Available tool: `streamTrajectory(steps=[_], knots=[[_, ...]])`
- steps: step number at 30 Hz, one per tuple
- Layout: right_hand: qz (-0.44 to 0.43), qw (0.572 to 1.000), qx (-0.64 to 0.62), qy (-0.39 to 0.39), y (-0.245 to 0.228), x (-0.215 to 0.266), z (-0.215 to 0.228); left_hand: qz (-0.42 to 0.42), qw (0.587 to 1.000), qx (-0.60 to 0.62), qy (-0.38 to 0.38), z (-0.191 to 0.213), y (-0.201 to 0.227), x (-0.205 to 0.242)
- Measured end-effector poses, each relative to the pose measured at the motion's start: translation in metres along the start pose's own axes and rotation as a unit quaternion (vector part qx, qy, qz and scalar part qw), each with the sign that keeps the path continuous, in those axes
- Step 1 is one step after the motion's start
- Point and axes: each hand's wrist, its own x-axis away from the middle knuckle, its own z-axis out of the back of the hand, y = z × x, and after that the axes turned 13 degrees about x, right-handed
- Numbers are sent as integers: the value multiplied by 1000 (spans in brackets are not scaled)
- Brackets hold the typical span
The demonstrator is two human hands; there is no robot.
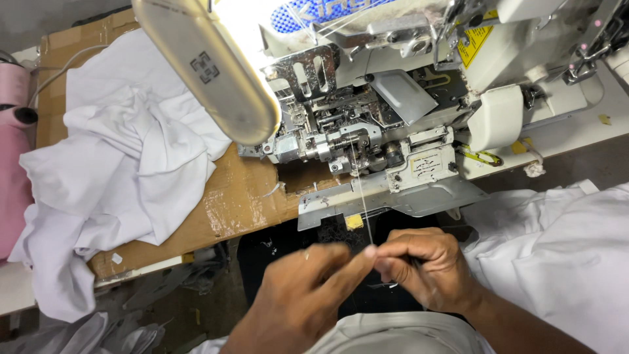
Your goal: The person threads an industrial sewing machine using a pair of tweezers to guide the thread through various guides and needles.
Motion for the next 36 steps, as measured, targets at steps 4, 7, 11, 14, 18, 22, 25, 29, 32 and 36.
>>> streamTrajectory(steps=[4,7,11,14,18,22,25,29,32,36], knots=[[73,995,31,-58,-20,-19,13,22,993,-89,-75,8,-13,-26],[16,999,-11,-30,-8,-23,15,26,999,-24,0,24,-5,-37],[0,997,75,24,6,-41,-5,27,990,31,133,13,-4,-33],[-97,979,-173,58,11,-51,-34,74,963,27,256,1,-1,-28],[-160,904,-391,60,12,-63,-49,100,932,-14,348,-5,-3,-24],[-166,900,-392,99,19,-62,-46,158,925,-53,342,-3,-5,-22],[-161,943,-269,115,19,-59,-31,173,932,-39,315,-3,-12,-24],[-92,989,1,117,-3,-63,14,179,939,-37,291,-10,-22,-24],[-52,981,169,78,3,-67,47,104,967,-13,232,-17,-32,-23],[68,915,394,56,-2,-84,75,120,979,-25,165,-27,-40,-9]])
